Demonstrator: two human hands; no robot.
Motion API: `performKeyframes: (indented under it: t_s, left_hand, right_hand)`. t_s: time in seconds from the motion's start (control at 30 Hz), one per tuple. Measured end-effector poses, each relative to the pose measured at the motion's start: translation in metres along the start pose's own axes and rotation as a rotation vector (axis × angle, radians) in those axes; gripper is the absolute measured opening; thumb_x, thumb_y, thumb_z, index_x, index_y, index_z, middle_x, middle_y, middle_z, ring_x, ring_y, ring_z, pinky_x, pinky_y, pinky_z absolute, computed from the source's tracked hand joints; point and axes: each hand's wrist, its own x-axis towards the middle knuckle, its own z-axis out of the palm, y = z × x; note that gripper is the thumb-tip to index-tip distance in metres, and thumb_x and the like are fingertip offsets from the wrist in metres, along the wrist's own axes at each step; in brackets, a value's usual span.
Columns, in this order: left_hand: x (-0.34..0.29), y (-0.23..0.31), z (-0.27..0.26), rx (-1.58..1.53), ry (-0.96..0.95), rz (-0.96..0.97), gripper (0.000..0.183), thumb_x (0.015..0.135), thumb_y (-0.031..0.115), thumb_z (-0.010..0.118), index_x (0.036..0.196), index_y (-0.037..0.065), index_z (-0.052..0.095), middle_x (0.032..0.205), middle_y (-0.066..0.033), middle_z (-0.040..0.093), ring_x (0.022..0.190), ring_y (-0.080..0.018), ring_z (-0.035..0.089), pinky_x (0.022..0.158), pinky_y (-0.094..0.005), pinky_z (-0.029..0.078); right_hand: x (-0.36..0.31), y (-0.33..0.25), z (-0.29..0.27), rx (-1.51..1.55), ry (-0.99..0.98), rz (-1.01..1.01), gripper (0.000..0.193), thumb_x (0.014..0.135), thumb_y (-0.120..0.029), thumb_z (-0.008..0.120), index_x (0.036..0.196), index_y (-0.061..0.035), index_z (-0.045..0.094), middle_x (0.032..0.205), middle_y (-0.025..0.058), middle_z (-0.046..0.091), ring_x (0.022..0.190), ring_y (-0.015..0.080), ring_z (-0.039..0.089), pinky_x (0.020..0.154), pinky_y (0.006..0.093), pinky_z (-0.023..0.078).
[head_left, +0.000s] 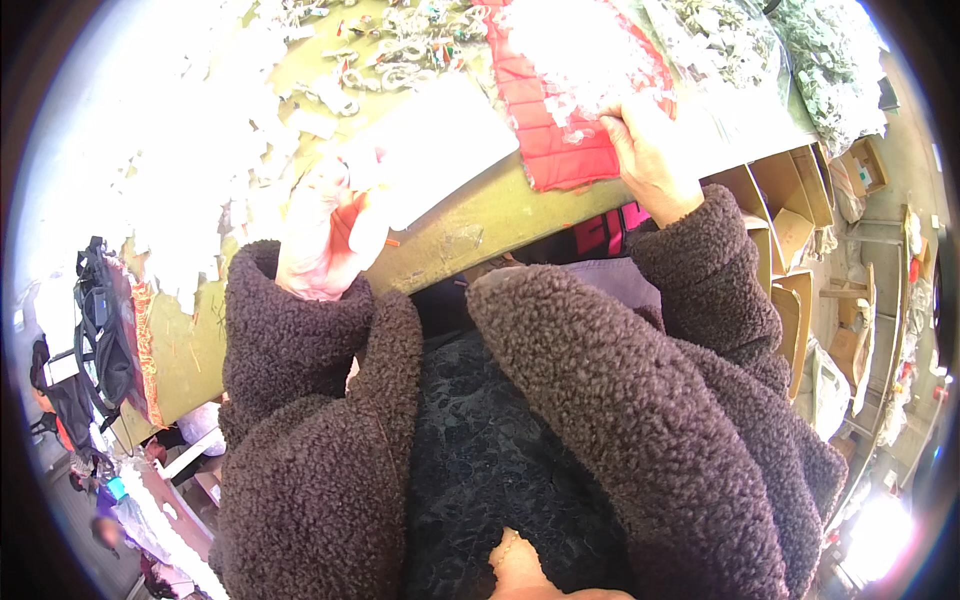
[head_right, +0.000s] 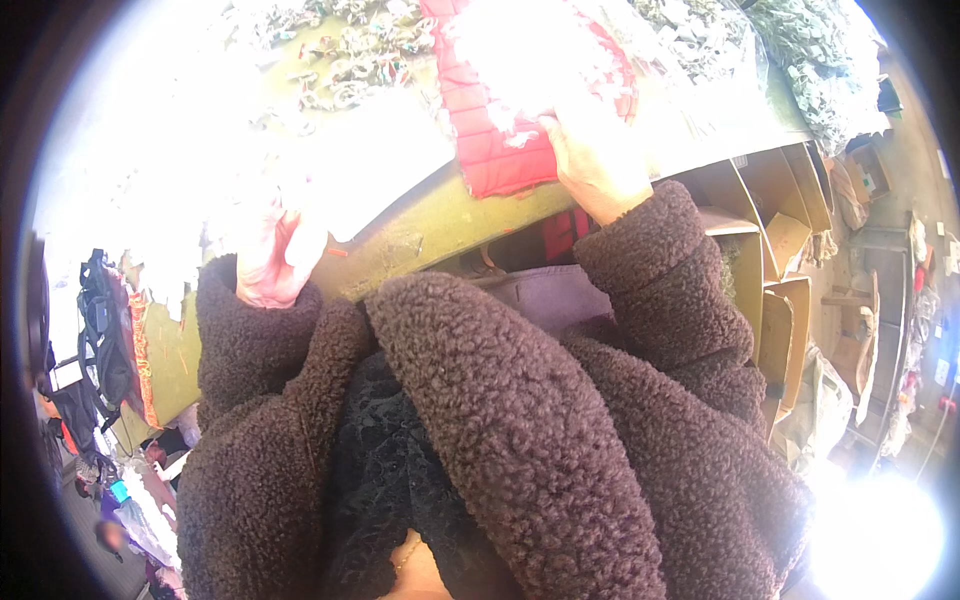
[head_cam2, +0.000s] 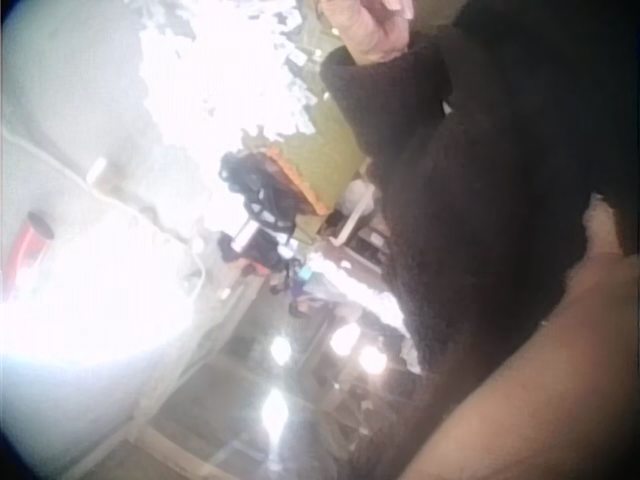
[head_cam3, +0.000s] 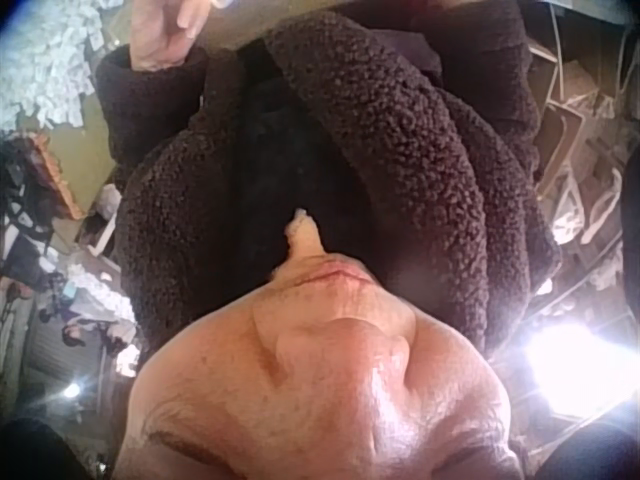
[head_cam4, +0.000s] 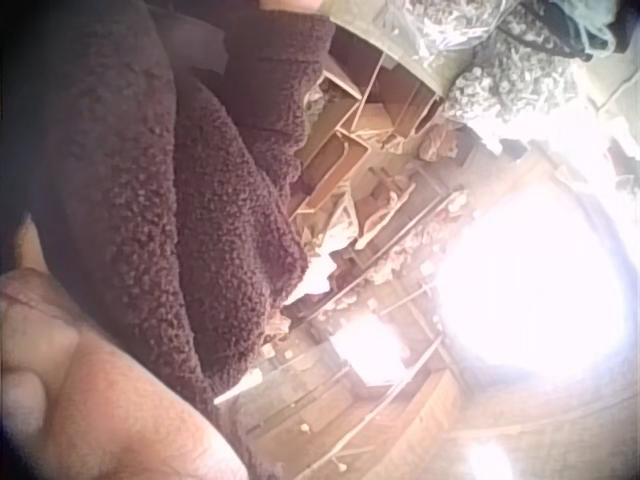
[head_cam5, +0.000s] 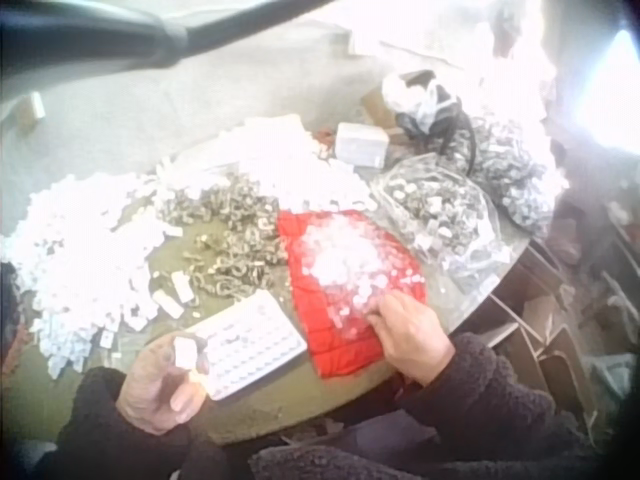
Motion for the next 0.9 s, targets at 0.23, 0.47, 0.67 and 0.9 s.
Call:
performKeyframes:
  t_s: [0.23, 0.47, 0.67, 0.9]
  left_hand:
    - [0.0, -0.003, 0.003, 0.042, 0.027, 0.03, 0.038, 0.088, 0.023, 0.062, 0.113, -0.005, 0.055, 0.088, -0.0147, 0.066, 0.049, -0.015, 0.058, 0.036, -0.0228, 0.044]
    - [-0.002, -0.001, 0.002, 0.018, -0.076, 0.026, 0.038, 0.089, 0.02, 0.06, 0.116, -0.005, 0.052, 0.091, -0.0148, 0.065, 0.054, -0.0153, 0.059, 0.038, -0.0232, 0.045]
    - [-0.001, -0.002, 0.002, 0.01, -0.148, 0.045, 0.038, 0.09, 0.018, 0.058, 0.118, -0.005, 0.05, 0.093, -0.0155, 0.064, 0.052, -0.0147, 0.058, 0.038, -0.0228, 0.044]
    - [-0.003, -0.002, 0.004, 0.054, -0.153, 0.015, 0.035, 0.09, 0.018, 0.058, 0.118, -0.002, 0.051, 0.096, -0.015, 0.065, 0.05, -0.014, 0.057, 0.038, -0.0227, 0.043]
  right_hand:
    - [0.0, -0.004, 0.001, 0.103, -0.059, -0.052, 0.011, 0.083, -0.004, 0.061, 0.094, -0.0023, 0.06, 0.088, 0.0114, 0.06, 0.083, 0.0241, 0.059, 0.075, 0.0311, 0.047]
    - [0.005, 0.005, -0.001, 0.084, -0.045, 0.009, 0.012, 0.08, -0.002, 0.062, 0.092, -0.002, 0.062, 0.082, 0.0089, 0.061, 0.08, 0.021, 0.06, 0.073, 0.03, 0.047]
    - [0.005, 0.008, -0.008, 0.074, -0.193, 0.038, 0.011, 0.08, -0.003, 0.062, 0.091, -0.002, 0.064, 0.079, 0.009, 0.06, 0.078, 0.0203, 0.06, 0.072, 0.0293, 0.047]
    - [0.005, 0.01, -0.022, 0.083, -0.148, -0.089, 0.019, 0.083, 0.0, 0.058, 0.101, -0.0031, 0.064, 0.084, 0.0089, 0.061, 0.078, 0.0221, 0.06, 0.073, 0.0289, 0.047]
